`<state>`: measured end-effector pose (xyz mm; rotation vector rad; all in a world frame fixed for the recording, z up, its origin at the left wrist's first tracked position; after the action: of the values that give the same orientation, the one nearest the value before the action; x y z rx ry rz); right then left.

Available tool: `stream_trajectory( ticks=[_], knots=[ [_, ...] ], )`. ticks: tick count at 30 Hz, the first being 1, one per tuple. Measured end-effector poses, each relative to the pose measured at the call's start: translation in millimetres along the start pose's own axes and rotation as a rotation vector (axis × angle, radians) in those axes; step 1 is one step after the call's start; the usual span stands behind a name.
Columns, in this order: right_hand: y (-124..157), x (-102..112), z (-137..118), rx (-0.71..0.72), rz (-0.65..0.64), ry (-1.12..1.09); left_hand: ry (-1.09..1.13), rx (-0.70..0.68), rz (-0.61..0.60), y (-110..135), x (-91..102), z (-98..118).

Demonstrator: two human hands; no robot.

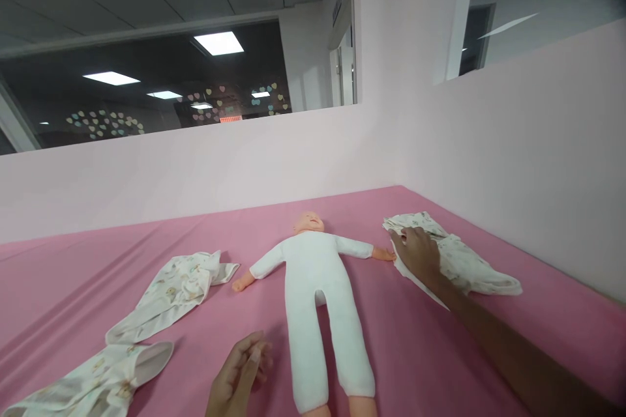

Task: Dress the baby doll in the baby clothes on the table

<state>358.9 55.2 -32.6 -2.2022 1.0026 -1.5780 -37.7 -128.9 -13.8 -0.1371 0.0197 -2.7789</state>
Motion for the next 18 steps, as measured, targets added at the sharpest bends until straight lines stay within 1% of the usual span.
stream_trajectory(
  ticks=[2, 4, 6, 8, 10, 11, 13, 14, 16, 18],
  knots=[
    [11.5, 9.4, -6.2, 0.027, -0.029, 0.033, 0.006, 0.008, -0.005, 0.3, 0.8, -0.4],
    [25.1, 16.2, -4.5, 0.036, -0.08, 0.084, 0.01, 0.019, -0.014, 0.4, 1.7, -1.1],
    [38.6, 19.9, 4.4, 0.066, -0.133, 0.157, 0.018, 0.032, -0.034, 0.5, 2.6, -1.7],
    [49.5, 21.6, 16.9, 0.15, -0.19, 0.233, 0.02, 0.047, -0.044, 0.9, 3.5, -1.8],
    [55.5, 23.7, 29.6, 0.206, -0.264, 0.273, 0.018, 0.052, -0.044, 1.6, 4.4, -1.2],
    [56.1, 25.9, 34.8, 0.201, -0.297, 0.265, 0.019, 0.05, -0.047, 2.1, 4.7, -0.9],
    [52.8, 34.3, 41.1, 0.153, -0.328, 0.184, 0.025, 0.039, -0.062, 3.1, 4.9, 0.0],
    [49.2, 41.2, 41.3, 0.126, -0.316, 0.114, 0.027, 0.031, -0.071, 3.5, 4.8, 0.5],
    [40.4, 61.4, 35.1, 0.069, -0.238, -0.069, 0.025, 0.017, -0.077, 4.0, 4.0, 2.5],
    [33.3, 89.7, 19.9, -0.017, -0.151, -0.293, 0.027, -0.001, -0.07, 4.8, 1.8, 7.3]
  ],
)
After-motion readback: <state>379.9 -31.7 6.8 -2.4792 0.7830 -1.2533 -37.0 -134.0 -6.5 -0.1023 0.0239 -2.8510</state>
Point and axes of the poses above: each hand's wrist, its own y-axis away from the middle knuckle, its own x-axis out of the back of the hand, z = x × y, the point moved 1 cm from there along -y, towards the middle knuckle, and after that the axes turned 1 degree about z, right-handed, at the moved point
